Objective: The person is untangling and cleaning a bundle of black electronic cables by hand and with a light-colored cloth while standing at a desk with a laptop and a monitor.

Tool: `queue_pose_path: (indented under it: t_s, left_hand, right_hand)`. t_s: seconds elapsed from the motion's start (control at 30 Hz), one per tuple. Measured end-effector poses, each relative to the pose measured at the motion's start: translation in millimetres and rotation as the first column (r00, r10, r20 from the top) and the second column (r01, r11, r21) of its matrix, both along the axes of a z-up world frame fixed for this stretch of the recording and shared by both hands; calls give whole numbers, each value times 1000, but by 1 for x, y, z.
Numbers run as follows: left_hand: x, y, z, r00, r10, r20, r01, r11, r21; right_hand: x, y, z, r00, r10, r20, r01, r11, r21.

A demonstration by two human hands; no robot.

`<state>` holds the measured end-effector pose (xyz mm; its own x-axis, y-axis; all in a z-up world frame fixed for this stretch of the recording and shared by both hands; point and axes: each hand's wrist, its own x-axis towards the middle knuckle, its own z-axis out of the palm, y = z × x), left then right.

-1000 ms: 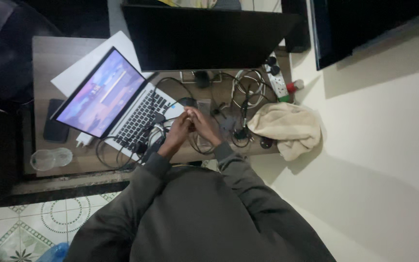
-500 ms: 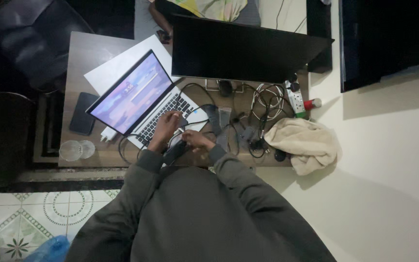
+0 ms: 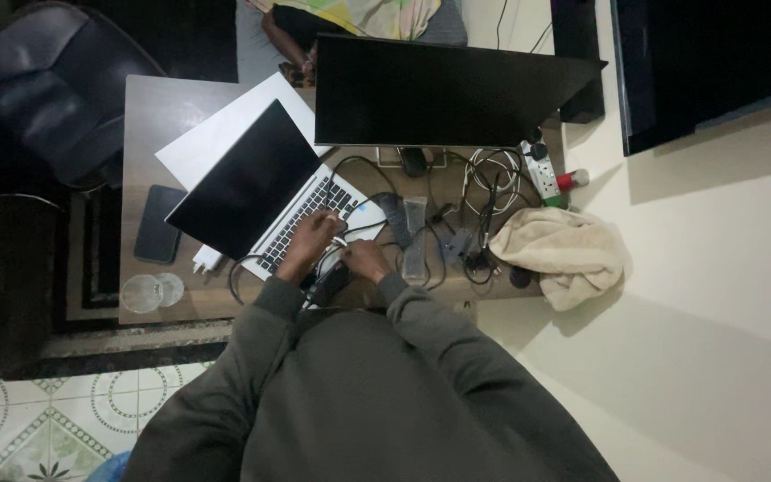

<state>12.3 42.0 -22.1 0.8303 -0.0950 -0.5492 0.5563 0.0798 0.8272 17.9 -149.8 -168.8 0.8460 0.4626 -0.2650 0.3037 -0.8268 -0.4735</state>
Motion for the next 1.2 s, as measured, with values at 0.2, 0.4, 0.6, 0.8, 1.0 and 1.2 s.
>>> queue_pose_path:
  t_s: [0.2,0.4,0.6,0.8,1.0,1.2]
  left_hand:
    - [-2,-2,-13,979,-75,192,34,977,209]
    - [-7,-1,-11,991,-116,67,94,959,267]
    - [-7,1,-9,991,-39,128,9,972,234]
    - [-20,-2,25,988,-116,106,86,964,252]
    - [-24,-12,69,928,-210,309,112,945,306]
    - [-33,-18,85,949,-38,314,6,995,103]
  right_hand:
    - [5,4,39,956,-192,-220,220,970,109]
    - [4,12,114,792,-199,-577,471,800,372]
    - [-1,15,139,637,-152,-756,684,565,462]
    - [24,-3,138,618,-113,-778,781,206,590]
    - [33,-14,176,702,-51,-711,710,-36,703]
    - [32,-14,199,772,-144,-619,633,83,770]
